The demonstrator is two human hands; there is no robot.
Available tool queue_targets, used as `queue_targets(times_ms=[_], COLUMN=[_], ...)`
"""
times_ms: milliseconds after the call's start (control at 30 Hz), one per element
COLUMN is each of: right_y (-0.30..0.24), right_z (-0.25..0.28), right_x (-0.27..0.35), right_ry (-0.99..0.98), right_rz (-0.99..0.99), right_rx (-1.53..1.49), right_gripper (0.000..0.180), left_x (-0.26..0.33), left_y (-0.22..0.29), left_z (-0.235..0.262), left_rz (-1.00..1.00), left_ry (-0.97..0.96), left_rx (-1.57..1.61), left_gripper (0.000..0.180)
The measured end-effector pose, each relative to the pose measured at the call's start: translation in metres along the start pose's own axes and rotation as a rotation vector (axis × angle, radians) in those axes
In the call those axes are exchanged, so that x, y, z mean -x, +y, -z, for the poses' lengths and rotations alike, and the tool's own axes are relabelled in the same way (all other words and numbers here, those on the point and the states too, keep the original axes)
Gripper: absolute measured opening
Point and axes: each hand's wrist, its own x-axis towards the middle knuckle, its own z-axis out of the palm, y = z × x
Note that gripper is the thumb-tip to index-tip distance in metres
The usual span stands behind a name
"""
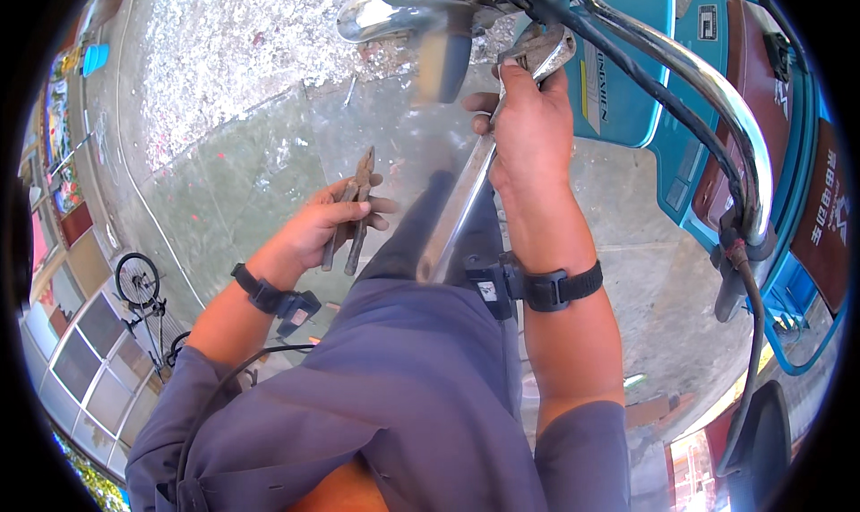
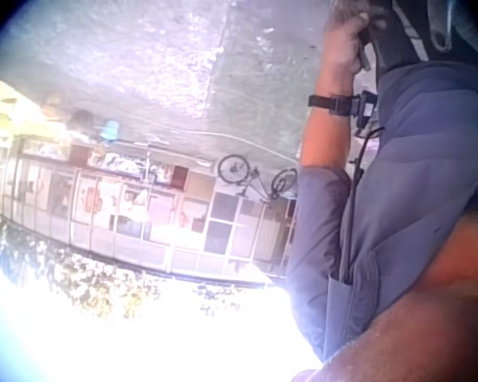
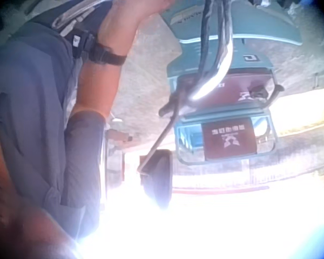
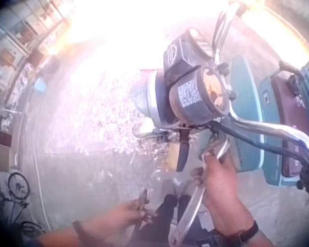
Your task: The person uses an adjustable wrench and pliers to work on the handlebars of a blue electric tricycle, loosening or tightening components.
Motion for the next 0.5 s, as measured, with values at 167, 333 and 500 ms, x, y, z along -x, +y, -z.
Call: queue_targets(times_ms=[167, 333, 500], right_y=[-0.005, -0.008, -0.014], right_z=[0.002, 0.006, 0.004], right_x=[-0.005, -0.011, -0.014], right_ry=[-0.008, -0.022, -0.032], right_rz=[-0.044, -0.067, -0.134], right_rx=[-0.003, 0.017, -0.064], right_gripper=[0.028, 0.027, 0.027], left_x=[0.011, 0.017, 0.018], left_y=[-0.012, -0.027, -0.019], left_z=[0.002, 0.0, -0.003], left_rz=[0.049, 0.061, 0.011], left_ry=[0.044, 0.065, 0.109], left_rx=[0.068, 0.061, -0.047], left_gripper=[0.045, 0.043, 0.049])
